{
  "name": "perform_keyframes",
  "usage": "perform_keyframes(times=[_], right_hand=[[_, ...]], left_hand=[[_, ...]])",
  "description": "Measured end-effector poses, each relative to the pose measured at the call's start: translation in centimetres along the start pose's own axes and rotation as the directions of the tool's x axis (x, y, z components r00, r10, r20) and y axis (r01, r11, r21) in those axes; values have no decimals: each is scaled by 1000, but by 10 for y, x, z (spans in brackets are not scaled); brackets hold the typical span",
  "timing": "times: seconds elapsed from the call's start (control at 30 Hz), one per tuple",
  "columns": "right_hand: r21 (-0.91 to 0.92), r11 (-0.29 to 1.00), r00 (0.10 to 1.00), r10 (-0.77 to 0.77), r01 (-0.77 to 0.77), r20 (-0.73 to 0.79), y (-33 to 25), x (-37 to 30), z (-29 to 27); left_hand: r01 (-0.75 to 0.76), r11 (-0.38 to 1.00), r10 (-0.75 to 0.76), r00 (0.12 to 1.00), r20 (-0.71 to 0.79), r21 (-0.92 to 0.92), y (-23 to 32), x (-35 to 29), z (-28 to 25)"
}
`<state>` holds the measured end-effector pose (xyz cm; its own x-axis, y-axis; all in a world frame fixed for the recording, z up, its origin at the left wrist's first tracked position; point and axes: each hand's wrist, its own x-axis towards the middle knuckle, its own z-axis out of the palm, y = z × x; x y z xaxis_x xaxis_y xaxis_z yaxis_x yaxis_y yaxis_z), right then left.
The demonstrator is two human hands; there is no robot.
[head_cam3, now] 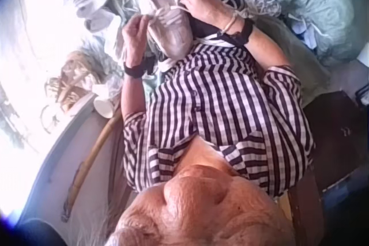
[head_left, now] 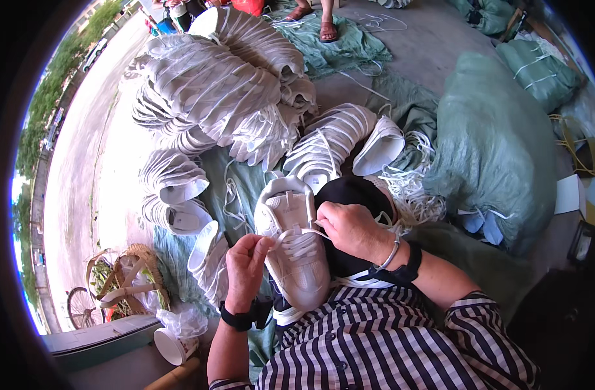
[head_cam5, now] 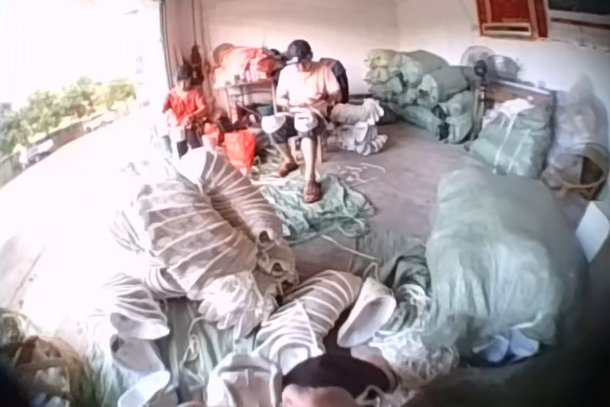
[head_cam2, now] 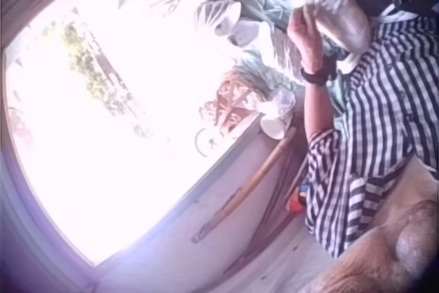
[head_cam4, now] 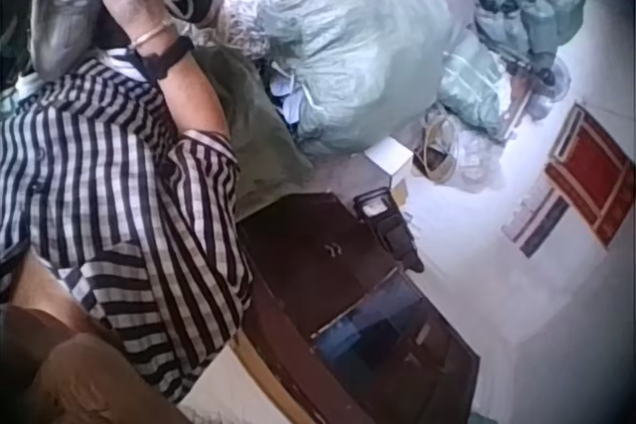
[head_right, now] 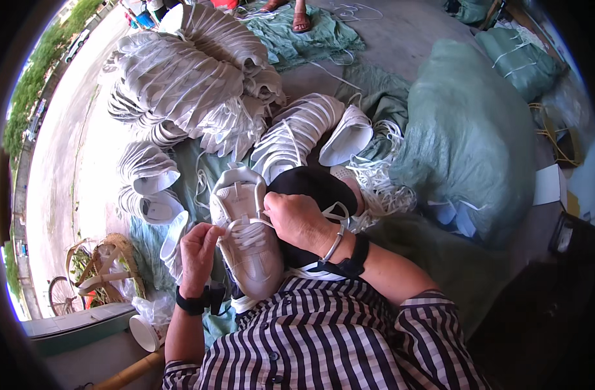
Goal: The person is lacing a pair of white sneakers while sitting in a manufacturing facility.
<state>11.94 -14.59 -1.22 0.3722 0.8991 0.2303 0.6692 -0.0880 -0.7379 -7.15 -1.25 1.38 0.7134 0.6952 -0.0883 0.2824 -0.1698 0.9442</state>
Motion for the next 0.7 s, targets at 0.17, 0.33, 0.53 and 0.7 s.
perform_keyframes(times=[0.17,0.33,0.53,0.7], right_hand=[[-91,996,999,-6,10,40,-6,0,5],[64,997,987,38,-48,154,-1,4,-8],[69,997,985,21,-33,174,-3,5,-11],[-37,992,978,-111,119,179,-1,9,-19]], left_hand=[[71,997,-71,997,30,-2,-6,3,0],[168,975,-158,985,75,-149,-4,5,4],[94,992,-93,996,-20,87,-6,10,7],[-324,569,388,916,101,755,24,22,15]])
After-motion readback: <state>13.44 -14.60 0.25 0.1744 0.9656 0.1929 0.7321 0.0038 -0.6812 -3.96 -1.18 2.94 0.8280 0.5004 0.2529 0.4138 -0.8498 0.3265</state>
